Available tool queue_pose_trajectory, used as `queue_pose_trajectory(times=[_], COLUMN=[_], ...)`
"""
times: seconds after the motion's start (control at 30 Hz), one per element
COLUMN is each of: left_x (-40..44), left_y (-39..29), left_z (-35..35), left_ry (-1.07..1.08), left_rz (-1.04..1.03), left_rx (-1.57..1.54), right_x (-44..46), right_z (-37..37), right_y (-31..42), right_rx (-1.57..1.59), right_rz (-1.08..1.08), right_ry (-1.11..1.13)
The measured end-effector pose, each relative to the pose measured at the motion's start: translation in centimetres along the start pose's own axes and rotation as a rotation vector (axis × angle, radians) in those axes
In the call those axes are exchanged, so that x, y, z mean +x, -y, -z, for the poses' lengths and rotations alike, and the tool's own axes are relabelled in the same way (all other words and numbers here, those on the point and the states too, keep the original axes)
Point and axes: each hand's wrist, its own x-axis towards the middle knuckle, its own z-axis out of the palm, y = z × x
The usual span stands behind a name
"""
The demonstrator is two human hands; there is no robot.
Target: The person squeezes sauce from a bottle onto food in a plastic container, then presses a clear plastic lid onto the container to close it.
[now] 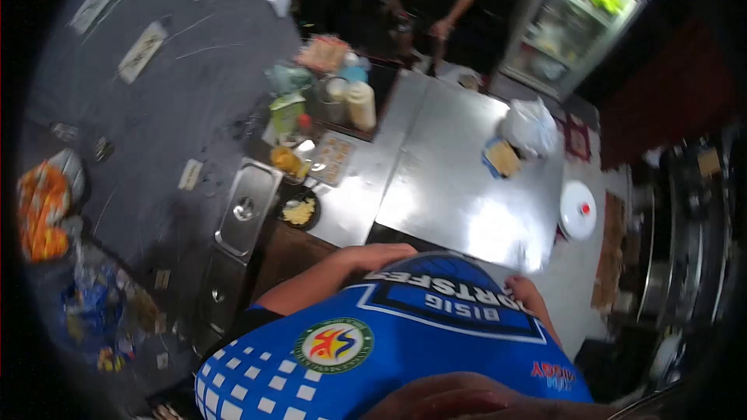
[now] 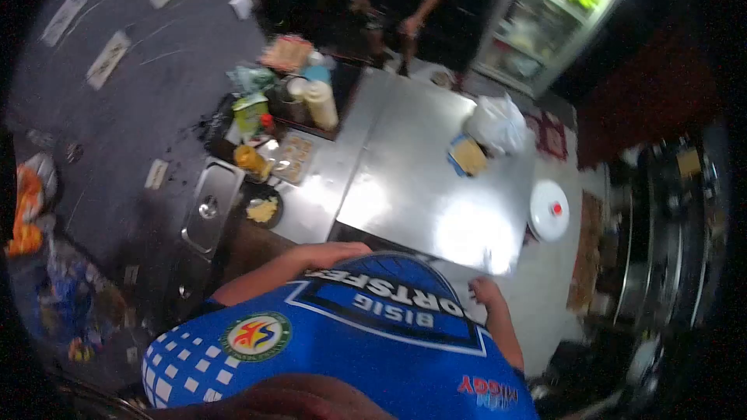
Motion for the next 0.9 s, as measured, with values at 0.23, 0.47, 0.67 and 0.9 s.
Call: queue_pose_trajectory(times=[0.23,0.47,0.67,0.9], left_x=[-2.5,-0.8,-2.0,2.0], left_y=[-3.1,-6.3,2.8,-11.8], left_z=[-0.9,-0.6,-3.2,-1.5], left_ry=[-0.052,0.030,0.145,0.192], left_rz=[0.469,0.550,0.478,0.889], left_rx=[-0.199,-0.184,-0.236,0.002], right_x=[0.0,-1.2,-2.2,-2.5], right_z=[-0.3,-0.8,-1.1,-1.2], right_y=[-1.0,-1.9,-5.7,-8.0], right_rx=[-0.052,0.030,0.144,0.270], right_rz=[-0.098,-0.085,-0.188,-0.195], right_ry=[0.013,0.009,-0.001,-0.018])
